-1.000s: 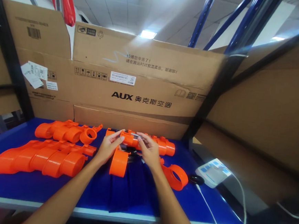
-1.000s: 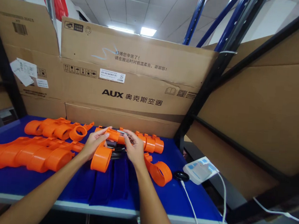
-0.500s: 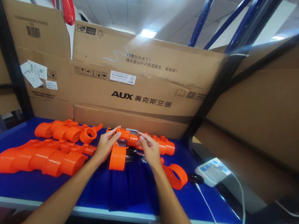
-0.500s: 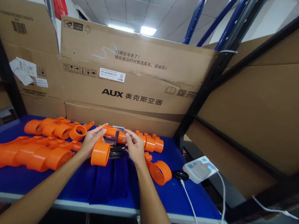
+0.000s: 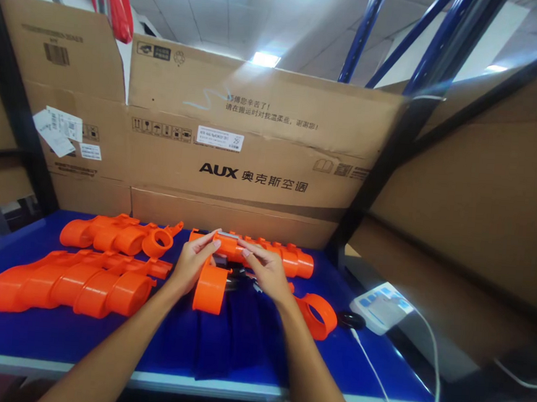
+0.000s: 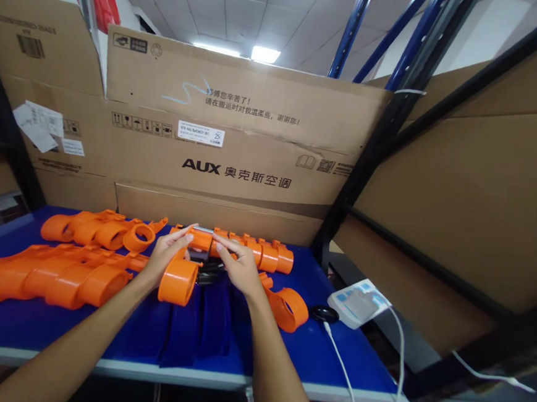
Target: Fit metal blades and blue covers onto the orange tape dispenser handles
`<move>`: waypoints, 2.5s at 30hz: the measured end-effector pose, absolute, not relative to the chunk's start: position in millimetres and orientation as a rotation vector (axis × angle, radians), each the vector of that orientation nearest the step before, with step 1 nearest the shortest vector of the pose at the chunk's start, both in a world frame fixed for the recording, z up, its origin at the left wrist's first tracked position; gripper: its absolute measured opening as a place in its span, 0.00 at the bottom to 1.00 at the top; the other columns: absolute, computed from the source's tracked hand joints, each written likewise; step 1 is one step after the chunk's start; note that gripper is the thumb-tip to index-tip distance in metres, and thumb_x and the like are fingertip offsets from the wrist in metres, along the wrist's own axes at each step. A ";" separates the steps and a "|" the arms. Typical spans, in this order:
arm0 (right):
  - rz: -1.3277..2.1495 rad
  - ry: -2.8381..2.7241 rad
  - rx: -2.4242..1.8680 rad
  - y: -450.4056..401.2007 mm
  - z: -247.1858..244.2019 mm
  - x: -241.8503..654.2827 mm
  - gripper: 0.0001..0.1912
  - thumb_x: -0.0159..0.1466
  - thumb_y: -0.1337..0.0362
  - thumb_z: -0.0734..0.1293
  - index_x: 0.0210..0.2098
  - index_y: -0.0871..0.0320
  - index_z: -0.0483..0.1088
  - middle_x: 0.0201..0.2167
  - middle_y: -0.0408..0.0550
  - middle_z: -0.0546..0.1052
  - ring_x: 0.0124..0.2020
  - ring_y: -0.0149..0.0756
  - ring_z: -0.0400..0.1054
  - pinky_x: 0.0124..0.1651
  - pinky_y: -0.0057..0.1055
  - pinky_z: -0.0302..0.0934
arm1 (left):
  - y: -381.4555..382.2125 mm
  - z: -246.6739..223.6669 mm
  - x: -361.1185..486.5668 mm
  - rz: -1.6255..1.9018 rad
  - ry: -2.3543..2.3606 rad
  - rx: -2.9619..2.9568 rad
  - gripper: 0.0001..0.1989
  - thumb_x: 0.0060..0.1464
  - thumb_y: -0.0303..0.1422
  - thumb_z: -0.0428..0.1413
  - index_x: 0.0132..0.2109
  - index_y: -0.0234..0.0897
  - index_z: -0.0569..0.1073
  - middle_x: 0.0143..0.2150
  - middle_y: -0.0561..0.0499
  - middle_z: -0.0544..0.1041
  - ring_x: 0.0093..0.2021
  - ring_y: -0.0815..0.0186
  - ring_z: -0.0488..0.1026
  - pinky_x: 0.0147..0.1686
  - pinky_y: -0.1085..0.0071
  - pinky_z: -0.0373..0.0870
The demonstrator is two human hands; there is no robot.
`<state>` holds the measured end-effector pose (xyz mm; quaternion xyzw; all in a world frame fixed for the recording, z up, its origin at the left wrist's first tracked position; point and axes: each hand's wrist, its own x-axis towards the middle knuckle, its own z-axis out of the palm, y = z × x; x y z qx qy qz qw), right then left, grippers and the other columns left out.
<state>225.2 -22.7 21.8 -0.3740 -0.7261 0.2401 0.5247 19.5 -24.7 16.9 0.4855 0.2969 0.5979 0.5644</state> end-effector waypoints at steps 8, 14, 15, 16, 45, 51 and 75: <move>0.288 -2.068 -1.146 -9.2 21.9 249.1 0.07 0.61 0.60 0.71 0.34 0.56 0.80 0.36 0.50 0.82 0.40 0.44 0.74 0.48 0.40 0.66 | -23.8 25.2 23.2 1.480 0.561 0.890 0.30 0.48 0.42 0.67 0.56 0.31 0.76 0.33 0.45 0.81 0.27 0.64 0.76 0.28 0.71 0.72; 0.529 -2.212 -1.069 -7.7 21.0 246.0 0.10 0.60 0.58 0.73 0.35 0.57 0.81 0.28 0.46 0.80 0.26 0.35 0.70 0.31 0.30 0.64 | -29.2 26.7 24.4 1.477 0.590 0.915 0.31 0.49 0.43 0.66 0.58 0.32 0.75 0.25 0.52 0.78 0.24 0.66 0.74 0.25 0.73 0.69; 0.547 -2.217 -1.071 -7.9 20.7 245.1 0.09 0.59 0.58 0.73 0.34 0.57 0.82 0.25 0.44 0.78 0.24 0.34 0.68 0.28 0.28 0.62 | -30.2 26.6 24.7 1.479 0.602 0.911 0.32 0.49 0.43 0.66 0.59 0.32 0.74 0.26 0.51 0.78 0.24 0.66 0.74 0.25 0.73 0.69; 0.561 -2.216 -1.075 -8.2 20.5 244.4 0.08 0.59 0.58 0.73 0.33 0.57 0.82 0.23 0.43 0.77 0.23 0.32 0.67 0.25 0.27 0.60 | -30.9 26.3 25.0 1.479 0.613 0.907 0.32 0.49 0.43 0.66 0.59 0.32 0.74 0.27 0.51 0.79 0.24 0.66 0.74 0.25 0.72 0.69; 0.289 -1.666 -0.930 -23.4 32.1 217.7 0.14 0.63 0.56 0.70 0.47 0.53 0.77 0.42 0.51 0.79 0.41 0.43 0.70 0.46 0.40 0.65 | -16.4 5.8 29.8 1.386 0.702 1.203 0.34 0.46 0.43 0.68 0.59 0.34 0.72 0.26 0.50 0.78 0.31 0.60 0.79 0.26 0.73 0.69; 0.260 -1.714 -0.914 -23.3 31.3 216.6 0.13 0.63 0.57 0.71 0.46 0.51 0.78 0.43 0.51 0.77 0.44 0.44 0.70 0.47 0.40 0.65 | -17.7 6.7 29.2 1.385 0.692 1.224 0.35 0.48 0.42 0.67 0.61 0.34 0.70 0.26 0.52 0.77 0.25 0.64 0.76 0.24 0.73 0.68; 0.373 -2.143 -1.406 -20.3 18.5 260.5 0.06 0.59 0.64 0.70 0.26 0.56 0.75 0.18 0.43 0.74 0.20 0.33 0.65 0.24 0.28 0.53 | -17.9 11.1 24.7 1.369 0.742 1.097 0.33 0.47 0.38 0.65 0.60 0.32 0.70 0.31 0.46 0.82 0.18 0.69 0.71 0.22 0.73 0.66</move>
